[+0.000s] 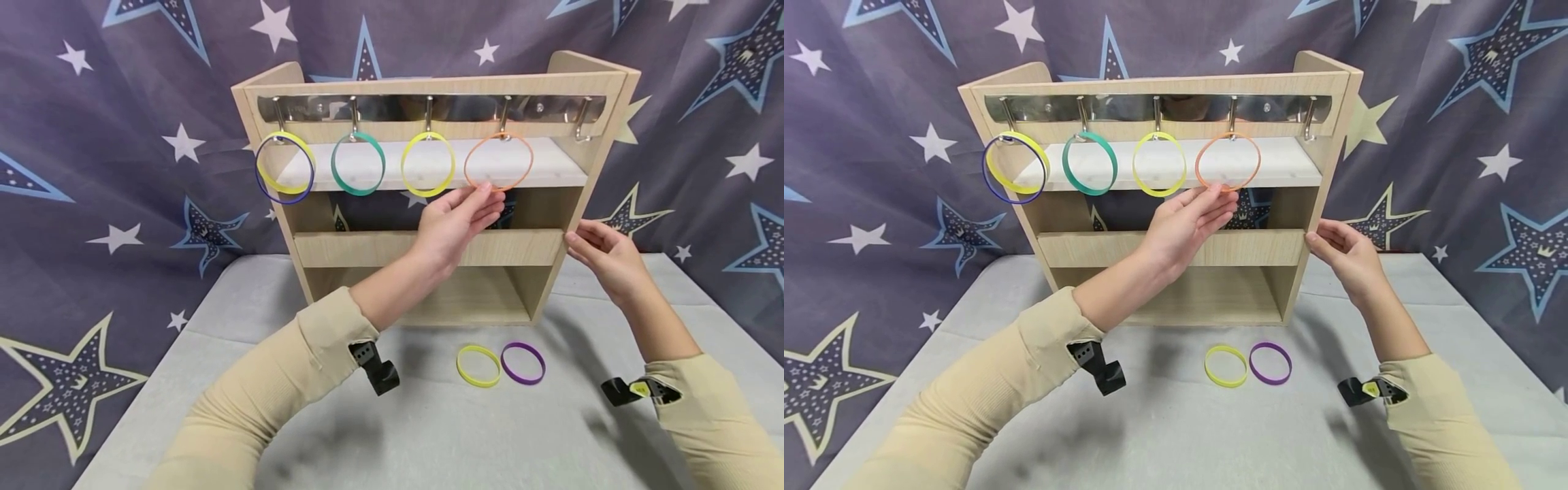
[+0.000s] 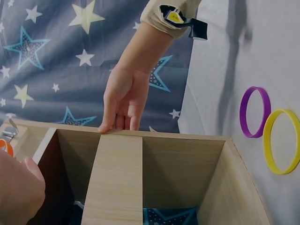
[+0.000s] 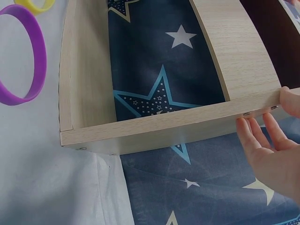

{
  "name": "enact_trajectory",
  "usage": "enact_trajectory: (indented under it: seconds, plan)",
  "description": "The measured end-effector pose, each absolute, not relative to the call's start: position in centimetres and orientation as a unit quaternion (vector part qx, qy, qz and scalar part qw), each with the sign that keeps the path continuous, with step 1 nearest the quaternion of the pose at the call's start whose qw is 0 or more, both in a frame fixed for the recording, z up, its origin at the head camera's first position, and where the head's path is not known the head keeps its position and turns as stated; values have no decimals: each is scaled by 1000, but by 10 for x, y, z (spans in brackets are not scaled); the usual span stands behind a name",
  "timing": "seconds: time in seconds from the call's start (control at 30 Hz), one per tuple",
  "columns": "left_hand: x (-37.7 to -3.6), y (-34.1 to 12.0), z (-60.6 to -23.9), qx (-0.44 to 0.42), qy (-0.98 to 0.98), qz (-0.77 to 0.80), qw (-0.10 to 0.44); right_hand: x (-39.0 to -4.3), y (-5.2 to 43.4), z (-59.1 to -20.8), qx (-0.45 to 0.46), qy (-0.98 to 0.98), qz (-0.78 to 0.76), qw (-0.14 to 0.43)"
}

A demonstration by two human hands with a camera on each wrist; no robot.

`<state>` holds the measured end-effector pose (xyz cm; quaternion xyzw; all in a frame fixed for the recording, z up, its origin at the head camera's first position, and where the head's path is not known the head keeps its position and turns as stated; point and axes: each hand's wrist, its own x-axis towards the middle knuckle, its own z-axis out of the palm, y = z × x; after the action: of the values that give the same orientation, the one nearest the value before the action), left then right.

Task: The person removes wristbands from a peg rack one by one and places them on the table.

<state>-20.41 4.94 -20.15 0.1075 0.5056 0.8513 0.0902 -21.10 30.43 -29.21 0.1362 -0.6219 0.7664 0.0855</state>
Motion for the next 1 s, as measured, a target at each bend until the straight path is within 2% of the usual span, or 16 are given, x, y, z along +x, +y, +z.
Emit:
enact_trajectory:
  seconds: [0.57, 1.0]
  plan:
    - [-190, 51, -192, 176, 489, 853, 43, -212, 303, -293, 144, -621, 765, 88]
    - [-188, 43, -196, 193, 500, 843, 47, -213, 302, -293, 149, -621, 764, 92]
